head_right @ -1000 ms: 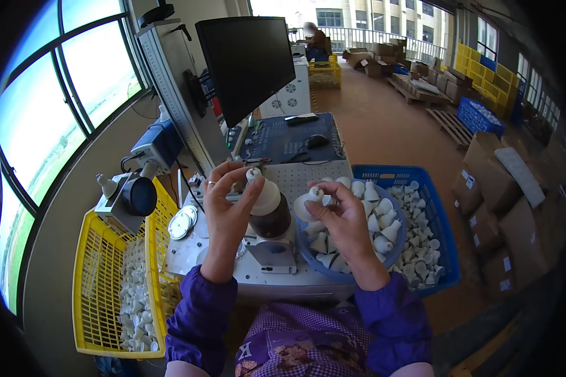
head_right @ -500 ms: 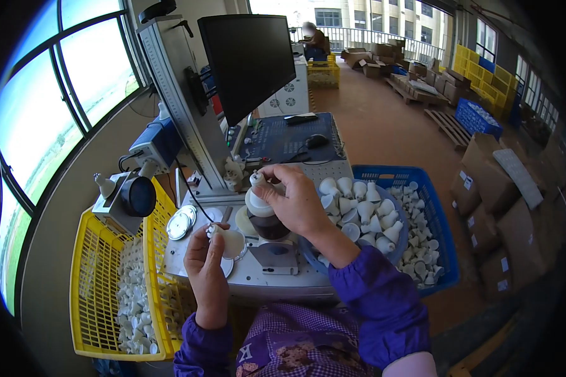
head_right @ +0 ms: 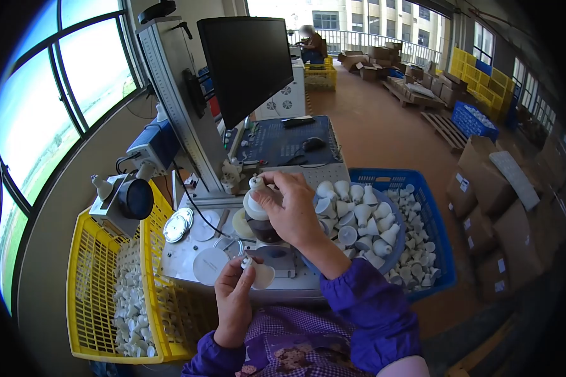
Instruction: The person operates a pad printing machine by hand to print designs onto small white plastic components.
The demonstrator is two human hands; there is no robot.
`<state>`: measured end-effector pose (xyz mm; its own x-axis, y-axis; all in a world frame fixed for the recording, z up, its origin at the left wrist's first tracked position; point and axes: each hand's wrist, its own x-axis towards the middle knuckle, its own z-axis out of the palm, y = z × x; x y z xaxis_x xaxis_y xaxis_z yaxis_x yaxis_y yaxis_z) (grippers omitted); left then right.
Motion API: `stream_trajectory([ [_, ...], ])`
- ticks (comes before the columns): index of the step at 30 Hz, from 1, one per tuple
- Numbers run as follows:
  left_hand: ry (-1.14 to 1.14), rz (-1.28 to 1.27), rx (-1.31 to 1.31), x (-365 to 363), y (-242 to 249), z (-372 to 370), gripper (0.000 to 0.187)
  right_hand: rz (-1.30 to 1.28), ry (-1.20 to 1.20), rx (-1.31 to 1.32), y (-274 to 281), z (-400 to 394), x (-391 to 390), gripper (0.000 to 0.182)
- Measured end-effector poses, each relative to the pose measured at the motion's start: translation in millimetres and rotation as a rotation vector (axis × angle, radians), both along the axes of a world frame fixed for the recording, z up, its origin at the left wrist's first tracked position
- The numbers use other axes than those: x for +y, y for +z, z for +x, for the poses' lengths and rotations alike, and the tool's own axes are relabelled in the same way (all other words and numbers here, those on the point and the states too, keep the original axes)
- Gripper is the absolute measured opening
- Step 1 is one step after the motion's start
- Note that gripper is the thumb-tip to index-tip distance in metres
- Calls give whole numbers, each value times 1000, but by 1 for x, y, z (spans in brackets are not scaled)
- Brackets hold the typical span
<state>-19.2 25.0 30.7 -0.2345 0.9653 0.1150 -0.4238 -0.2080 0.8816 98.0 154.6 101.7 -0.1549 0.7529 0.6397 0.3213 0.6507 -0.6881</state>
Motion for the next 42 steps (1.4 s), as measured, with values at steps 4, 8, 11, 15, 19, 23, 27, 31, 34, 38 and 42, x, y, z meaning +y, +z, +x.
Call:
stream_trajectory([
  [4,-34,-33,-26,-8,-4,8,18,15,-52,-19,-6,3,0,31],
  [8,-105,-80,-4,-18,-20,16,18,65,32,129,-16,32,15,33],
  [11,-184,-225,22,-28,-41,20,20,-158,-119,151,-35,88,43,23],
  [15,-253,-289,-25,-37,-66,37,21,-185,-345,-212,-65,129,58,23],
  [19,-347,-305,11,-43,-67,54,23,14,-275,-417,-86,125,66,34],
  [23,-361,-322,22,-48,-69,55,22,3,-367,-688,-85,111,67,35],
  [27,-320,-342,-11,-51,-71,54,22,123,-387,-776,-105,103,79,28],
  [31,-344,-353,-18,-55,-70,53,22,196,-345,-685,-103,107,77,23],
  [34,-300,-310,-32,-55,-72,51,21,159,-301,-368,-86,111,63,23],
  [38,-292,-304,-59,-53,-72,48,20,-192,-208,-132,-66,117,34,27],
  [42,-292,-242,-41,-51,-55,45,19,-326,-92,-36,-59,123,15,27],
])
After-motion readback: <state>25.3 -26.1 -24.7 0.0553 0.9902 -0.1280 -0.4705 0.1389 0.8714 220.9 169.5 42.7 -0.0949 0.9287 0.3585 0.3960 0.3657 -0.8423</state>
